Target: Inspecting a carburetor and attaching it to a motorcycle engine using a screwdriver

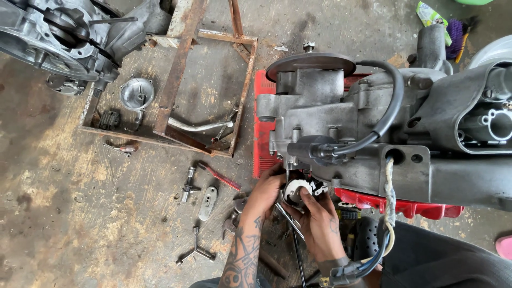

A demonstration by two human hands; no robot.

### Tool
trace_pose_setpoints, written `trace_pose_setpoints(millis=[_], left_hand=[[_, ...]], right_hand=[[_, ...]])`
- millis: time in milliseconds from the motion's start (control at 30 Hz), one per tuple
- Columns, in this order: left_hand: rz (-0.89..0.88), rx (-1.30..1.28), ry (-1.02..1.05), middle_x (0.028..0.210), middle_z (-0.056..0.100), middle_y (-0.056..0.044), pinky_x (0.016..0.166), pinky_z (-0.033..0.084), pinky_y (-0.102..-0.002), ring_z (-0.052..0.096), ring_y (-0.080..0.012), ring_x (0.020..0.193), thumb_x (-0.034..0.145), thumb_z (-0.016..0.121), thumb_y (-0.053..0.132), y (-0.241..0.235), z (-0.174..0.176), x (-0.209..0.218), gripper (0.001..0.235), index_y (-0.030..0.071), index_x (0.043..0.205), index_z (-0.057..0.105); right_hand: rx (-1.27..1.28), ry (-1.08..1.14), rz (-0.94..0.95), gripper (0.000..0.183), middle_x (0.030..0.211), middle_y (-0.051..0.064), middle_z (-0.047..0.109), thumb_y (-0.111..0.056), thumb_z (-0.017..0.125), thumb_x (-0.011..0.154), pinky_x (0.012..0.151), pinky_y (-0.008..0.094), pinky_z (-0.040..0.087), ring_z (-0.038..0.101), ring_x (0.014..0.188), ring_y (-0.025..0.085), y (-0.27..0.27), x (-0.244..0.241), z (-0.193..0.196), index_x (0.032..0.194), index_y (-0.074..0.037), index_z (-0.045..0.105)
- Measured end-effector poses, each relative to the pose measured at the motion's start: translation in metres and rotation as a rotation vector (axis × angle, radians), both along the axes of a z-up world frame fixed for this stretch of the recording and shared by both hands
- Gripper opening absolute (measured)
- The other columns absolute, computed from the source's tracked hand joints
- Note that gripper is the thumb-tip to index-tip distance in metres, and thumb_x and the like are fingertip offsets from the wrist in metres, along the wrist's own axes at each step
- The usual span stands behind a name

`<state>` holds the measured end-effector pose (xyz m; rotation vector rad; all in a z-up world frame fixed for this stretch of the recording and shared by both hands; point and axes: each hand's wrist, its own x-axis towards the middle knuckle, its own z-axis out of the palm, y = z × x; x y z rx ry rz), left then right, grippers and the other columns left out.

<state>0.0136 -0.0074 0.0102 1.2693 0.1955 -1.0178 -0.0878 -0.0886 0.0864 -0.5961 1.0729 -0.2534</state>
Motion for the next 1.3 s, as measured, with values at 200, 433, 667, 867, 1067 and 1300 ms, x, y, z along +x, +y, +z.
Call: trace_pose_setpoints(millis=[200, 433, 667, 867, 1067, 1300], left_hand=[[-0.002, 0.182, -0.031, 0.151, 0.06, -0.014, 0.111, 0.043, -0.03, 0.058, -0.0228, 0.133, 0.085, 0.058, 0.021, 0.0, 0.012, -0.001, 0.061, 0.001, 0.142, 0.059], [0.026, 0.115, 0.058, 0.153, 0.054, -0.017, 0.115, 0.038, -0.039, 0.052, -0.0282, 0.138, 0.086, 0.056, 0.018, 0.0, 0.017, -0.002, 0.065, 0.005, 0.15, 0.05], [0.003, 0.015, 0.187, 0.153, 0.055, -0.018, 0.112, 0.043, -0.041, 0.055, -0.03, 0.136, 0.087, 0.058, 0.015, 0.001, 0.007, 0.002, 0.07, 0.008, 0.155, 0.045], [0.065, -0.16, 0.04, 0.112, 0.067, -0.008, 0.088, 0.043, -0.03, 0.058, -0.0196, 0.098, 0.091, 0.053, 0.009, 0.006, -0.025, -0.01, 0.033, 0.003, 0.121, 0.065], [0.013, -0.306, -0.008, 0.13, 0.064, -0.014, 0.101, 0.044, -0.03, 0.058, -0.0232, 0.114, 0.09, 0.055, 0.015, 0.016, -0.044, -0.006, 0.055, -0.002, 0.142, 0.054], [-0.455, -0.216, -0.216, 0.099, 0.068, -0.004, 0.073, 0.048, -0.028, 0.057, -0.0137, 0.08, 0.096, 0.055, 0.02, 0.05, -0.02, 0.049, 0.042, -0.001, 0.13, 0.065]], right_hand=[[0.089, -0.083, -0.056, 0.032, 0.118, 0.019, 0.062, -0.006, 0.053, 0.101, 0.088, 0.05, 0.058, 0.062, 0.101, 0.028, -0.007, -0.009, -0.018, 0.131, 0.005, 0.051], [0.112, -0.139, -0.035, 0.03, 0.118, 0.014, 0.064, -0.009, 0.053, 0.102, 0.088, 0.049, 0.06, 0.064, 0.101, 0.025, -0.009, -0.018, -0.042, 0.131, 0.0, 0.052], [0.116, -0.295, 0.033, 0.042, 0.126, 0.014, 0.066, -0.017, 0.06, 0.099, 0.086, 0.043, 0.061, 0.067, 0.105, 0.025, -0.01, -0.023, -0.063, 0.138, -0.003, 0.054], [0.094, -0.254, 0.06, 0.039, 0.126, 0.012, 0.067, -0.021, 0.059, 0.101, 0.09, 0.043, 0.059, 0.066, 0.108, 0.023, -0.008, -0.025, -0.07, 0.134, -0.001, 0.057], [0.13, -0.294, 0.077, 0.033, 0.119, 0.013, 0.072, -0.022, 0.059, 0.106, 0.087, 0.043, 0.061, 0.071, 0.1, 0.026, -0.013, -0.033, -0.075, 0.13, 0.0, 0.062], [0.117, -0.338, 0.026, 0.032, 0.128, 0.017, 0.07, -0.02, 0.06, 0.106, 0.093, 0.049, 0.059, 0.07, 0.11, 0.032, -0.013, -0.038, -0.093, 0.132, 0.0, 0.061]])
